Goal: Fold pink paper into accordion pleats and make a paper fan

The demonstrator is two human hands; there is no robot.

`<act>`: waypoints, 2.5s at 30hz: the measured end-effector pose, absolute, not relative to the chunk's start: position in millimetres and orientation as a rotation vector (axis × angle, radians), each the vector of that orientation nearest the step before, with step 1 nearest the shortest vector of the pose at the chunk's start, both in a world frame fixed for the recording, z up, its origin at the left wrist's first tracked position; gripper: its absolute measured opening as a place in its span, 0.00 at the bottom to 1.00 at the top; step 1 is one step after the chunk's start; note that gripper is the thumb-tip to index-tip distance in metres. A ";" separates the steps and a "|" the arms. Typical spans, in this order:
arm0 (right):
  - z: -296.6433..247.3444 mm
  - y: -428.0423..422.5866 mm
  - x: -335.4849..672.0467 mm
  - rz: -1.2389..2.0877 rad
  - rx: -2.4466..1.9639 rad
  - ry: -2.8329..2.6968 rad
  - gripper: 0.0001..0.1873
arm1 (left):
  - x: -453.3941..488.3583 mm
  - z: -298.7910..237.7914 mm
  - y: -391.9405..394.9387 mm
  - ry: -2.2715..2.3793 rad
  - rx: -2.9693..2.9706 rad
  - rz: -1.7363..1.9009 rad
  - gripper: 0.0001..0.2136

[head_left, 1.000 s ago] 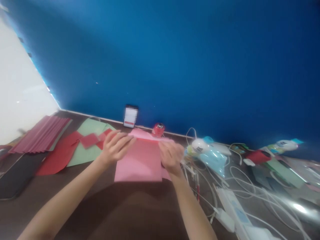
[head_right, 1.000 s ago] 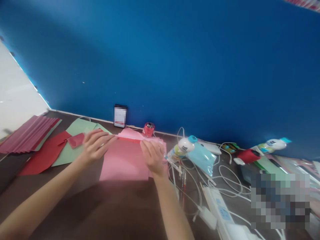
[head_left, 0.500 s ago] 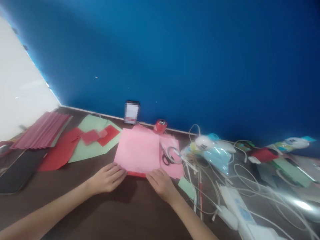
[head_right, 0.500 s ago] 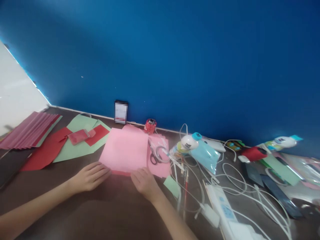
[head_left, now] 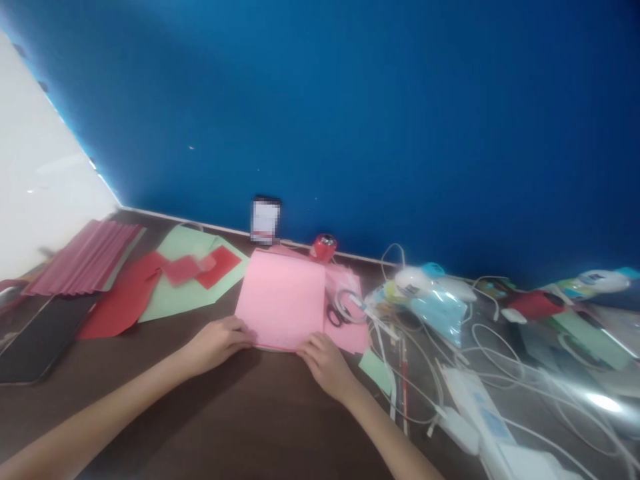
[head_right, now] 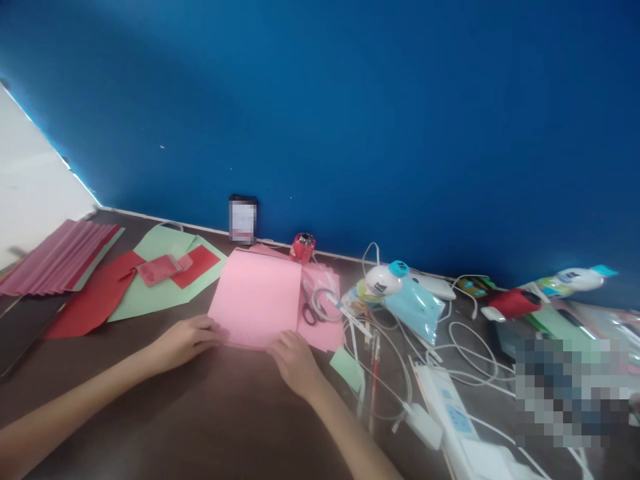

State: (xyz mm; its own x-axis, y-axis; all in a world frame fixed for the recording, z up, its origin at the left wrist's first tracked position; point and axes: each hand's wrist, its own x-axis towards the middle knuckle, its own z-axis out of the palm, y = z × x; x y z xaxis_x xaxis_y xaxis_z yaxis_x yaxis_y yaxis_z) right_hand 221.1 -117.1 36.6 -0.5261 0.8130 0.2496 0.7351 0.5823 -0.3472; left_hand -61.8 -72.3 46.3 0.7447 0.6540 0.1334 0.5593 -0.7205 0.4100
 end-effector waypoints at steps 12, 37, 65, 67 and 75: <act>36.0 -105.3 217.0 0.579 -1.502 -2.191 0.06 | -50.3 54.9 -65.4 1.337 2.184 0.309 0.09; 96.7 -107.3 226.4 0.067 -1.186 -2.522 0.13 | -47.0 89.5 -64.0 1.035 2.790 0.302 0.11; 69.3 11.1 230.8 0.554 -1.488 -2.287 0.12 | -48.3 66.0 44.4 1.072 2.449 0.353 0.13; 65.0 8.2 231.3 0.522 -1.484 -2.300 0.12 | -49.5 63.2 42.7 1.063 2.487 0.339 0.13; 57.9 -9.2 235.7 0.149 -1.424 -2.495 0.12 | -55.4 54.0 30.4 0.999 2.969 0.236 0.14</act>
